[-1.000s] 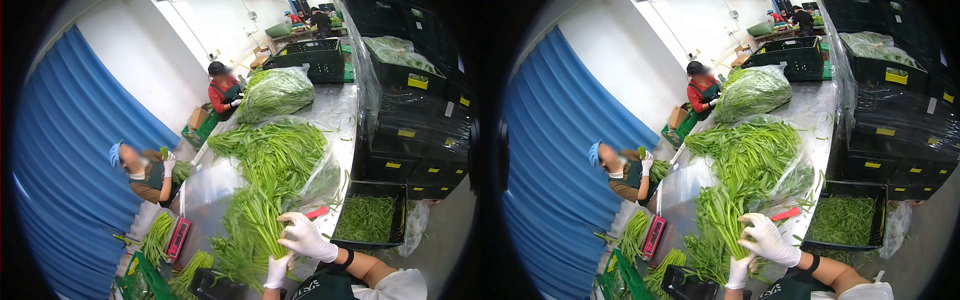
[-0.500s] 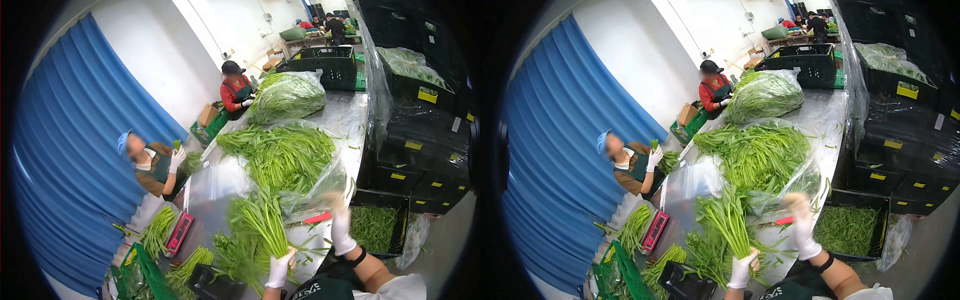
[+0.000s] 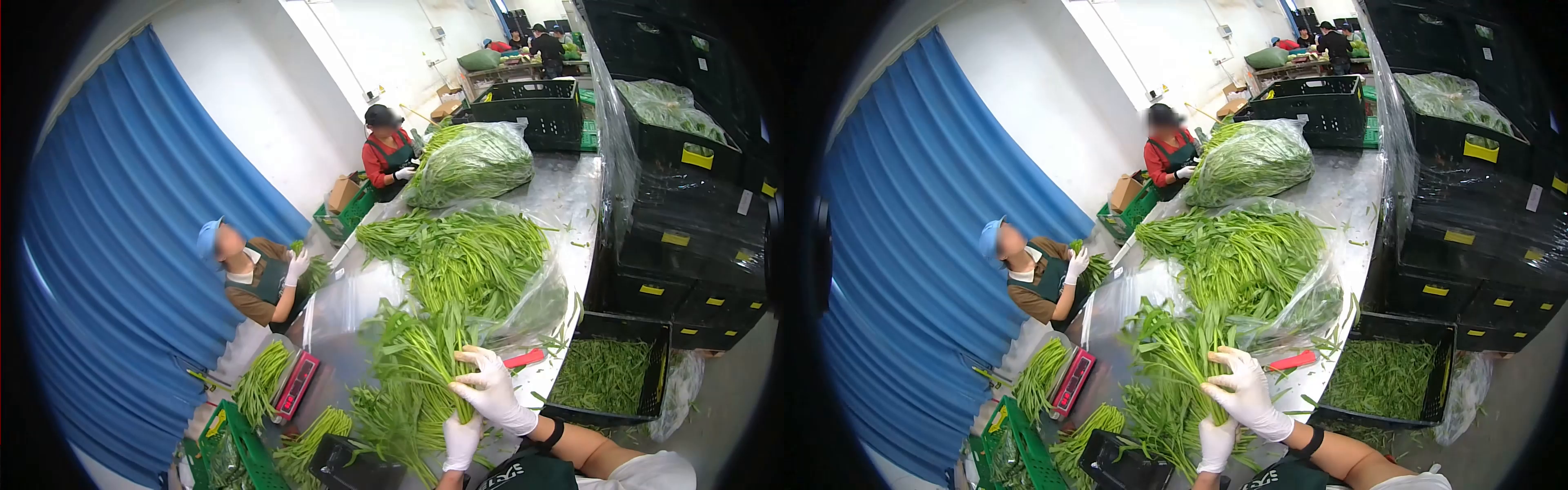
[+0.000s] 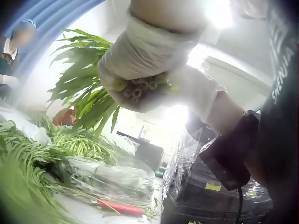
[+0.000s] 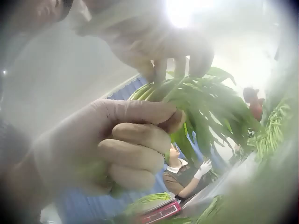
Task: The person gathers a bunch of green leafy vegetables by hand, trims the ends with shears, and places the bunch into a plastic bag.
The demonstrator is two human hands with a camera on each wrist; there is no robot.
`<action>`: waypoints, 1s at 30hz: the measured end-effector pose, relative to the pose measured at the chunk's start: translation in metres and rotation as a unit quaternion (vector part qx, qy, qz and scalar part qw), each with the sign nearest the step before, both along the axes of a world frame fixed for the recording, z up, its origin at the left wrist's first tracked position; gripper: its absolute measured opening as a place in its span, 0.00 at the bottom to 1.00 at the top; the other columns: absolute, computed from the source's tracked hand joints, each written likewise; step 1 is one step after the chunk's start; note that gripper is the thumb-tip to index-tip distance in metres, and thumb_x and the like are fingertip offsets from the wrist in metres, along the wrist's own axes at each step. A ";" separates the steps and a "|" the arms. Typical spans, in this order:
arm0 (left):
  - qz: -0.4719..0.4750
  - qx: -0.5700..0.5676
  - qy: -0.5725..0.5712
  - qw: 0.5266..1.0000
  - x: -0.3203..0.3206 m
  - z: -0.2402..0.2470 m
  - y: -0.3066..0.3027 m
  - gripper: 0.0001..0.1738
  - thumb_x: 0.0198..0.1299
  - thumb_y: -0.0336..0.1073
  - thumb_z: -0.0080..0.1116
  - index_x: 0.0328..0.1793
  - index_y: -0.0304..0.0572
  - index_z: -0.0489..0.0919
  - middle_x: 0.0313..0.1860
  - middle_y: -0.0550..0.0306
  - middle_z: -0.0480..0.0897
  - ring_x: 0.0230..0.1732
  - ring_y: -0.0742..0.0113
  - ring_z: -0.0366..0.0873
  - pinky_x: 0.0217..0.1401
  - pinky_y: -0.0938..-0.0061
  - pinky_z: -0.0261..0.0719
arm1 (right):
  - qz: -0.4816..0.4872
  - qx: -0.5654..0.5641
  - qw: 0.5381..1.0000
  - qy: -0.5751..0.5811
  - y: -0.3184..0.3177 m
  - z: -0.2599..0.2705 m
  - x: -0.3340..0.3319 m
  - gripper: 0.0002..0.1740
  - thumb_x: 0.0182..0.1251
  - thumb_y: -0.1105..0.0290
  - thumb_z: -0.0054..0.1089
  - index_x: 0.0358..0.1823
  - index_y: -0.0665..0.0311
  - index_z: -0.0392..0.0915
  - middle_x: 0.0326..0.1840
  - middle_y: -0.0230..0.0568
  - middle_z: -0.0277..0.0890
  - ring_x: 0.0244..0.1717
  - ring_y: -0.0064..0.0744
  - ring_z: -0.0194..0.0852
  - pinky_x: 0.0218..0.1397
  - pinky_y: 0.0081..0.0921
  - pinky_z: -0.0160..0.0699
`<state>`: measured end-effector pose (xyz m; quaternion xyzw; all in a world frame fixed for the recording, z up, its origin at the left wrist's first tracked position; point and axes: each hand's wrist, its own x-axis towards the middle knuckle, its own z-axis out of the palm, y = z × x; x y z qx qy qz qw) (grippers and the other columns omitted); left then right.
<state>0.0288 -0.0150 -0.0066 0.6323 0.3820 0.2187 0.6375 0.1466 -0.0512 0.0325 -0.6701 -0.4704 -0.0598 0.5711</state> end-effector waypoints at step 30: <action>0.098 0.355 0.116 0.922 0.003 -0.013 0.012 0.13 0.53 0.40 0.62 0.33 0.35 0.79 0.18 0.37 0.76 0.24 0.38 0.77 0.25 0.56 0.72 | -0.049 -0.071 0.979 -0.185 0.000 0.034 0.007 0.22 0.48 0.64 0.67 0.48 0.55 0.78 0.32 0.35 0.74 0.34 0.36 0.72 0.39 0.31 0.69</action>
